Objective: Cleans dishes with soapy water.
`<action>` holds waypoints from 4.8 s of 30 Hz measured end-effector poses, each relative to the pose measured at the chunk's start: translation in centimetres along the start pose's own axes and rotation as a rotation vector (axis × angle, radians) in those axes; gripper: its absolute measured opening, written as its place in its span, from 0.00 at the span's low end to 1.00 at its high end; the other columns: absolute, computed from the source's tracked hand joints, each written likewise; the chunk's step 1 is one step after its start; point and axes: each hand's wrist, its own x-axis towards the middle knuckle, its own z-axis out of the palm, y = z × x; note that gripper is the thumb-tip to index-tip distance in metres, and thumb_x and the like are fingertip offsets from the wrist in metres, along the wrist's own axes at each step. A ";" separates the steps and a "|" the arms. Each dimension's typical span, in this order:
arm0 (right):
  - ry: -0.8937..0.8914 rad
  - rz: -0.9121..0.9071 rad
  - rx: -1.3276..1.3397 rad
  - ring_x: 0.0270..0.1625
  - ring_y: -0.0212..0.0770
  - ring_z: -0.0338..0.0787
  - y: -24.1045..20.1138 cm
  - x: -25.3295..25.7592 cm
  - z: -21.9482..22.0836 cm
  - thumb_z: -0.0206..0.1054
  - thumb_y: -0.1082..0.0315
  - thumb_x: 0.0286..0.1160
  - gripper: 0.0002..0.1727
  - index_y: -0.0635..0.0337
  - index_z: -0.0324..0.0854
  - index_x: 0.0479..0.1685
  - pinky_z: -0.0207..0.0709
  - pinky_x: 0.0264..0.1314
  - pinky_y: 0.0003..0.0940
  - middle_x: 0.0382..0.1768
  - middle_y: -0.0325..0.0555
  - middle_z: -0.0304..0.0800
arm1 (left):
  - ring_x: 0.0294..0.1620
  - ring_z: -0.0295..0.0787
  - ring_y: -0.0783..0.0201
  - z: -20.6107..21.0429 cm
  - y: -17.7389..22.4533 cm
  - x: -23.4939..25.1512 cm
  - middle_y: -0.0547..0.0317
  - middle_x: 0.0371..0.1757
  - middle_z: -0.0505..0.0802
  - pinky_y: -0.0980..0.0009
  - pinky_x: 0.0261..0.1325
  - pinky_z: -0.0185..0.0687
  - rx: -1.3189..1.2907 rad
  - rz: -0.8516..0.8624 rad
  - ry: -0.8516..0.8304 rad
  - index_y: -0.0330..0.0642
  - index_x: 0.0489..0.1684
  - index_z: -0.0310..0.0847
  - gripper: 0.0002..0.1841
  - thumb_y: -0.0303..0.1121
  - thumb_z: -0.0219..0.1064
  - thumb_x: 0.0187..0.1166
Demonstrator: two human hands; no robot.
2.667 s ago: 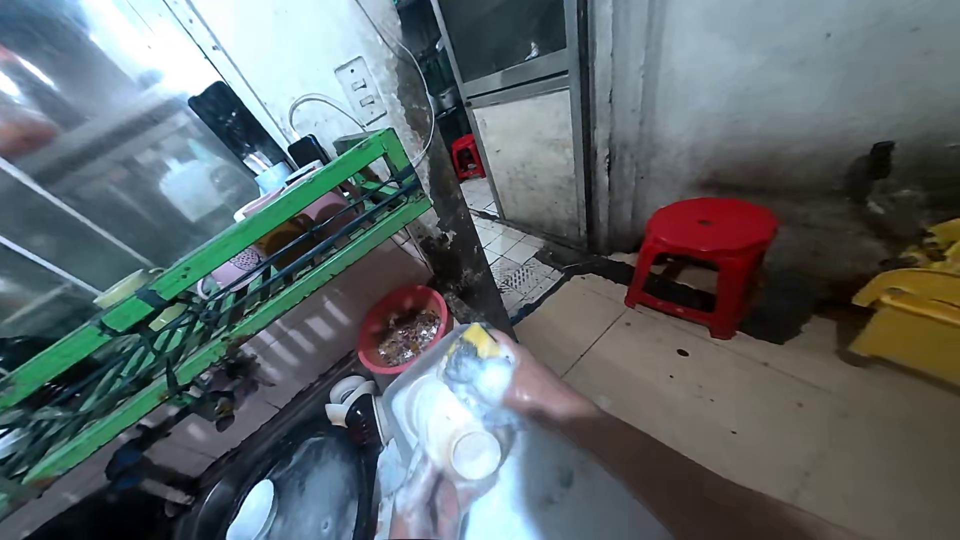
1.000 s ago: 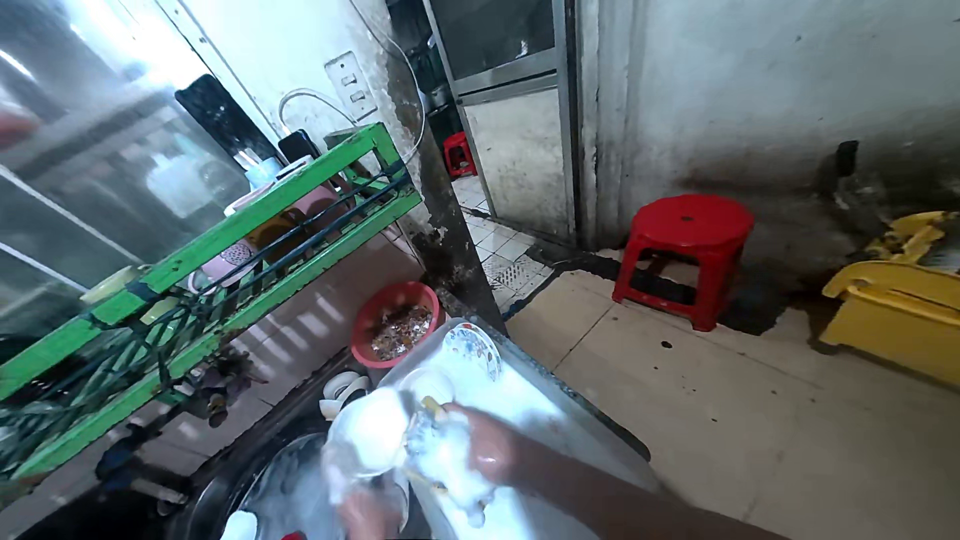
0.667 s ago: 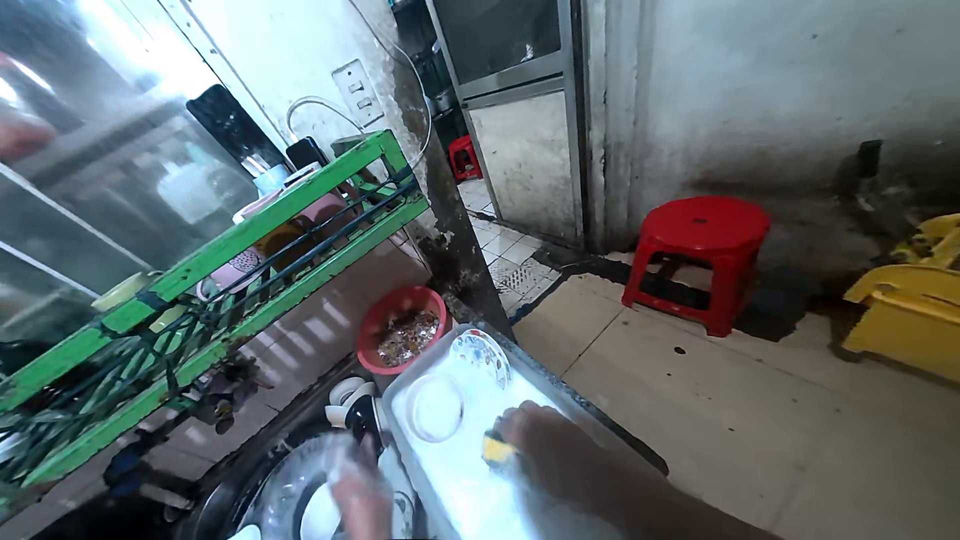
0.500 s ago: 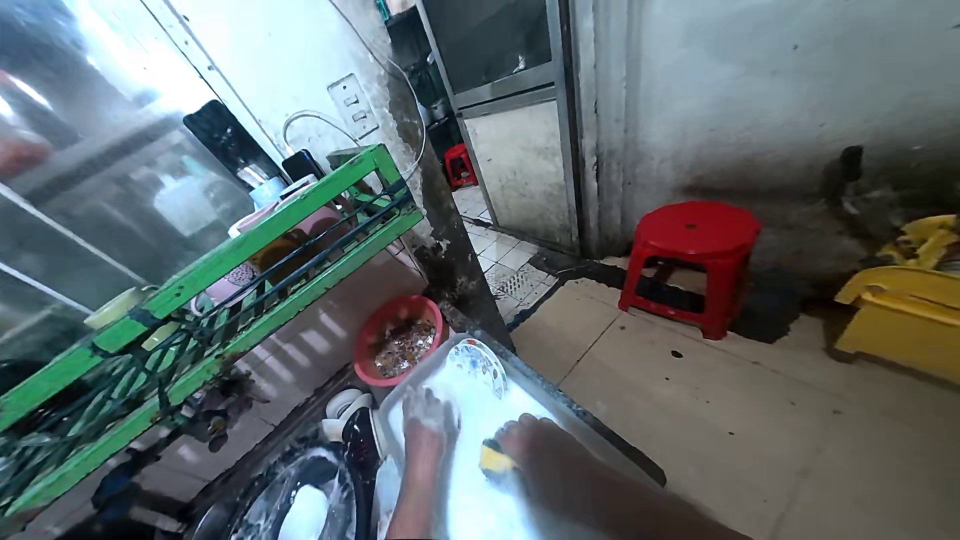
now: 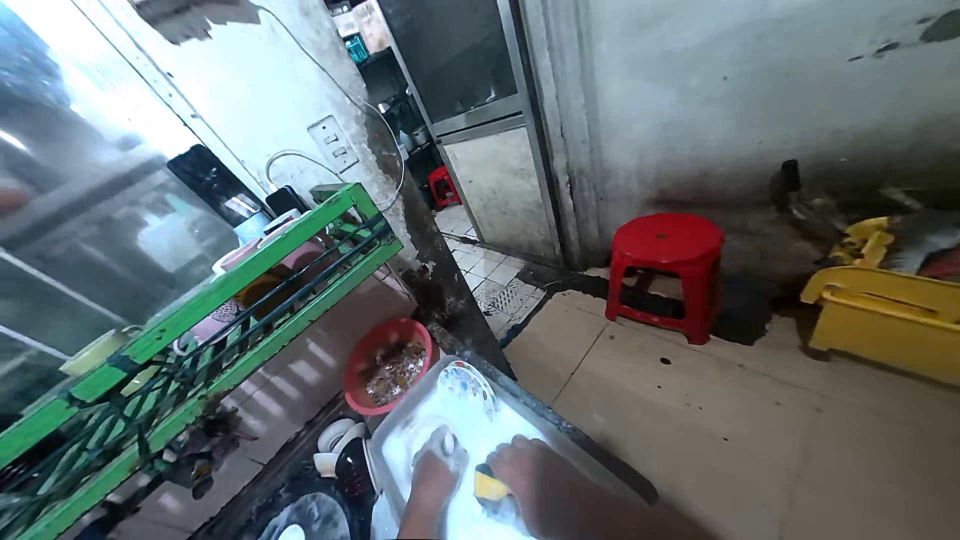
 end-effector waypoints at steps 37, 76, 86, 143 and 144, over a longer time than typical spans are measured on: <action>0.398 0.233 0.907 0.66 0.47 0.87 -8.8 1.9 -8.2 0.79 0.67 0.61 0.41 0.67 0.69 0.79 0.79 0.73 0.44 0.64 0.59 0.86 | 0.69 0.80 0.60 0.0 4.9 -12.3 0.37 0.71 0.82 0.67 0.73 0.75 -1.005 0.141 0.662 0.25 0.82 0.62 0.24 0.31 0.40 0.94; 0.489 -0.404 0.377 0.57 0.59 0.94 -7.5 0.8 -1.6 0.77 0.79 0.47 0.26 0.70 0.89 0.55 0.83 0.65 0.54 0.51 0.60 0.95 | 0.37 0.91 0.62 -2.4 5.0 -11.6 0.53 0.35 0.90 0.65 0.40 0.89 -1.631 0.022 0.315 0.36 0.49 0.80 0.18 0.36 0.42 0.91; 0.593 -0.256 0.326 0.57 0.60 0.93 -8.2 1.8 -2.0 0.78 0.77 0.45 0.29 0.71 0.88 0.57 0.84 0.63 0.54 0.51 0.61 0.94 | 0.37 0.91 0.65 -2.3 6.2 -11.9 0.56 0.35 0.90 0.68 0.39 0.89 -1.641 -0.030 0.230 0.42 0.49 0.78 0.19 0.39 0.40 0.93; 0.321 0.215 0.814 0.71 0.53 0.85 -6.7 1.6 -5.8 0.71 0.75 0.67 0.36 0.70 0.69 0.81 0.75 0.76 0.49 0.68 0.66 0.84 | 0.39 0.92 0.70 -1.2 4.2 -16.5 0.62 0.36 0.92 0.68 0.45 0.91 -1.436 0.149 0.385 0.37 0.52 0.76 0.12 0.24 0.45 0.86; 0.493 0.076 0.680 0.67 0.53 0.89 -7.9 0.7 -4.3 0.76 0.71 0.61 0.37 0.73 0.75 0.76 0.79 0.73 0.49 0.64 0.65 0.88 | 0.39 0.94 0.65 -1.6 5.0 -15.6 0.58 0.37 0.93 0.63 0.42 0.93 -1.616 0.094 0.401 0.40 0.52 0.77 0.15 0.31 0.42 0.90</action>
